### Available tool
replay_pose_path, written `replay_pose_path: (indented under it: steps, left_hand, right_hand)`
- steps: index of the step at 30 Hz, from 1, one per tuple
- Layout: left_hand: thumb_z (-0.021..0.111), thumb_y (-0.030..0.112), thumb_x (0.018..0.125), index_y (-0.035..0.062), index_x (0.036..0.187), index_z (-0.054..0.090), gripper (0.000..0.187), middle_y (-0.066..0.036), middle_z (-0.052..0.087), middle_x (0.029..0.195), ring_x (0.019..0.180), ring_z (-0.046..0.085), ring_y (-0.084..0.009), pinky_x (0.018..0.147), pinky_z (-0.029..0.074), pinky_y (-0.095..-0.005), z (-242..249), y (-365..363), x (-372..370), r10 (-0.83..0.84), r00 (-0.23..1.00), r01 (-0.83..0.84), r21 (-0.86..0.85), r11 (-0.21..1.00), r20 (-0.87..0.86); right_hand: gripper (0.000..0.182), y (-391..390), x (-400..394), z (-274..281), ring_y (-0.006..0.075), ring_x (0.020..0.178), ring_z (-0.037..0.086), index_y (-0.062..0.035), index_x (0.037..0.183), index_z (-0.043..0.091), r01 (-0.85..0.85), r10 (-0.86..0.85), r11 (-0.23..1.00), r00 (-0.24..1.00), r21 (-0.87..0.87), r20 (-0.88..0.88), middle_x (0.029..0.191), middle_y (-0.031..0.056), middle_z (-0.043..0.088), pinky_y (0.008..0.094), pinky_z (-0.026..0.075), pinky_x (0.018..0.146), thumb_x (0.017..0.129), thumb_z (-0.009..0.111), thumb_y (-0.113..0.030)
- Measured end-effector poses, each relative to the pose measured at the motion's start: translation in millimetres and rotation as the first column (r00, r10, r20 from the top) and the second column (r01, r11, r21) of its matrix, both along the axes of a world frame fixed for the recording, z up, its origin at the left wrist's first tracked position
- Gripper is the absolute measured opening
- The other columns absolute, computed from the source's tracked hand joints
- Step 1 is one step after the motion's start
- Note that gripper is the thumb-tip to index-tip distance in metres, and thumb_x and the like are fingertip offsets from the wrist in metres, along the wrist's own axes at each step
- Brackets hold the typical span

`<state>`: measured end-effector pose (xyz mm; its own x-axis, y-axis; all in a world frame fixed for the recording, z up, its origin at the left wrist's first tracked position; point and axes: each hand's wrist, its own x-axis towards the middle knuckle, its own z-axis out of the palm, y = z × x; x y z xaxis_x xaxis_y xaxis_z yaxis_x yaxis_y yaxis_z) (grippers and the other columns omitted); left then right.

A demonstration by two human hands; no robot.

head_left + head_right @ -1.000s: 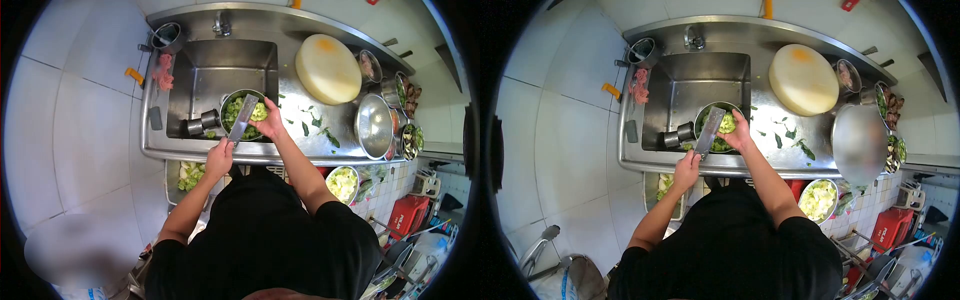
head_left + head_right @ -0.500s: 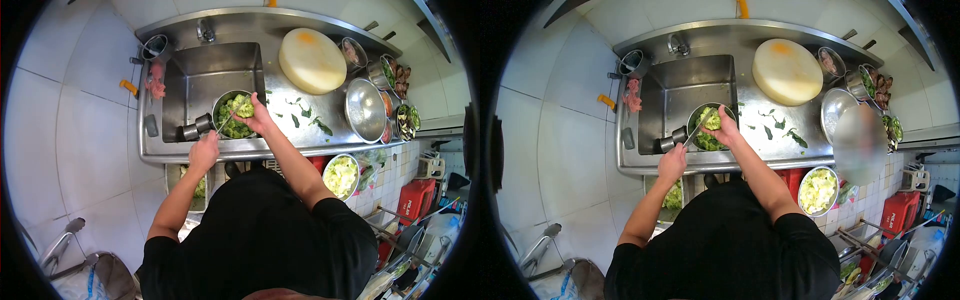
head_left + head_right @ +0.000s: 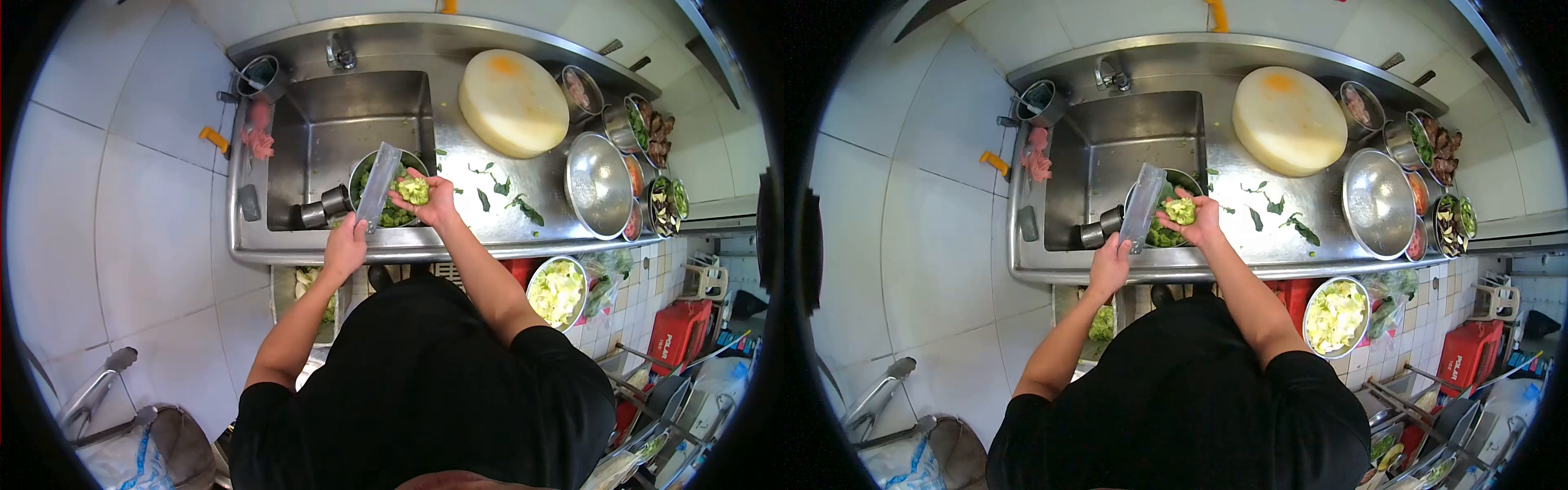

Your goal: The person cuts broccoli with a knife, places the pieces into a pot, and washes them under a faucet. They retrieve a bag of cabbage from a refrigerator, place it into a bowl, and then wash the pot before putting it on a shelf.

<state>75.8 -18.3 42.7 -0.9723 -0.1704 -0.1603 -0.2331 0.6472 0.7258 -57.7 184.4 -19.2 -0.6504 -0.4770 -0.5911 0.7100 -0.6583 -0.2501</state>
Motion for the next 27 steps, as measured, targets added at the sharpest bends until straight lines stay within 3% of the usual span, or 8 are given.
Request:
replay_pose_path:
  steps: [3, 6, 14, 17, 23, 25, 26, 27]
  left_hand:
    - [0.052, 0.025, 0.1, 0.0026, 0.1, 0.055, 0.023, -0.029, 0.064, 0.084, 0.083, 0.062, -0.0502, 0.069, 0.045, -0.0574, 18, 16, 7, 0.002, 1.0, -0.003, 0.065, 0.998, 0.013]
    - [0.052, 0.026, 0.101, 0.003, 0.103, 0.055, 0.023, -0.028, 0.064, 0.083, 0.084, 0.061, -0.0506, 0.07, 0.046, -0.0565, 12, 22, 8, -0.036, 0.999, 0.035, 0.028, 0.999, 0.026]
    - [0.049, 0.027, 0.101, 0.0031, 0.104, 0.053, 0.024, -0.029, 0.066, 0.083, 0.08, 0.062, -0.0519, 0.07, 0.045, -0.0609, 34, 28, 6, 0.014, 0.995, -0.011, 0.036, 0.999, -0.098]
    - [0.049, 0.026, 0.101, 0.0039, 0.105, 0.052, 0.023, -0.029, 0.065, 0.082, 0.079, 0.061, -0.052, 0.07, 0.045, -0.0609, 22, 24, -2, -0.093, 0.99, 0.114, -0.197, 0.974, 0.11]
    - [0.052, 0.027, 0.101, 0.003, 0.104, 0.057, 0.025, -0.025, 0.066, 0.088, 0.084, 0.063, -0.0472, 0.072, 0.05, -0.0483, -7, 4, -6, -0.031, 0.998, 0.027, 0.071, 0.997, 0.061]
    - [0.053, 0.028, 0.101, 0.0033, 0.107, 0.059, 0.026, -0.022, 0.067, 0.089, 0.083, 0.065, -0.0382, 0.075, 0.05, -0.0424, -13, -9, -6, 0.082, 0.995, -0.088, 0.112, 0.99, 0.057]
    - [0.054, 0.027, 0.101, 0.0035, 0.109, 0.061, 0.025, -0.014, 0.068, 0.084, 0.079, 0.065, -0.0254, 0.075, 0.05, -0.038, -17, -19, -5, 0.135, 0.99, -0.139, 0.134, 0.981, 0.038]
    - [0.054, 0.027, 0.101, 0.0035, 0.109, 0.061, 0.025, -0.014, 0.068, 0.084, 0.079, 0.065, -0.0254, 0.075, 0.05, -0.038, -22, -32, 0, 0.15, 0.987, -0.155, 0.134, 0.979, 0.05]
  right_hand:
    - [0.046, 2, 0, 4, 0.0432, 0.116, 0.056, -0.0073, 0.127, 0.058, 0.088, -0.086, 0.995, 0.995, -0.039, 0.055, 0.125, 0.0169, 0.06, 0.0565, 0.044, 0.102, 0.097, 0.036, -0.035]
    - [0.032, -10, -9, -4, 0.0252, 0.109, 0.06, -0.0125, 0.114, 0.064, 0.191, -0.195, 0.977, 0.98, 0.095, 0.032, 0.114, 0.0078, 0.067, 0.0476, 0.044, 0.098, 0.097, 0.044, -0.03]
    - [0.035, -31, -22, 15, 0.0251, 0.103, 0.063, -0.0064, 0.116, 0.061, 0.221, -0.236, 0.969, 0.957, -0.107, -0.168, 0.112, 0.0097, 0.068, 0.043, 0.046, 0.094, 0.099, 0.043, -0.031]
    - [0.046, -37, -21, 21, 0.034, 0.113, 0.06, 0.0014, 0.126, 0.053, 0.182, -0.194, 0.98, 0.962, -0.082, -0.192, 0.118, 0.0193, 0.065, 0.0472, 0.047, 0.1, 0.103, 0.042, -0.037]
    - [0.05, -29, -30, -18, 0.0307, 0.117, 0.058, -0.0037, 0.132, 0.053, 0.045, -0.038, 0.999, 0.95, 0.016, -0.31, 0.129, 0.0158, 0.059, 0.0458, 0.046, 0.102, 0.103, 0.046, -0.044]
    - [0.054, -23, -33, -23, 0.0278, 0.128, 0.051, -0.0034, 0.133, 0.052, 0.032, 0.019, 0.941, 0.989, 0.336, -0.146, 0.139, 0.016, 0.053, 0.0431, 0.042, 0.106, 0.101, 0.051, -0.047]
    - [0.06, -21, -34, -27, 0.0271, 0.133, 0.045, -0.0012, 0.141, 0.041, 0.079, 0.039, 0.847, 0.977, 0.526, -0.21, 0.146, 0.0171, 0.046, 0.0408, 0.038, 0.109, 0.1, 0.054, -0.043]
    - [0.07, -21, -35, -28, 0.0264, 0.139, 0.04, 0.001, 0.15, 0.031, 0.135, 0.076, 0.716, 0.96, 0.685, -0.268, 0.153, 0.0182, 0.038, 0.0386, 0.034, 0.112, 0.099, 0.057, -0.04]
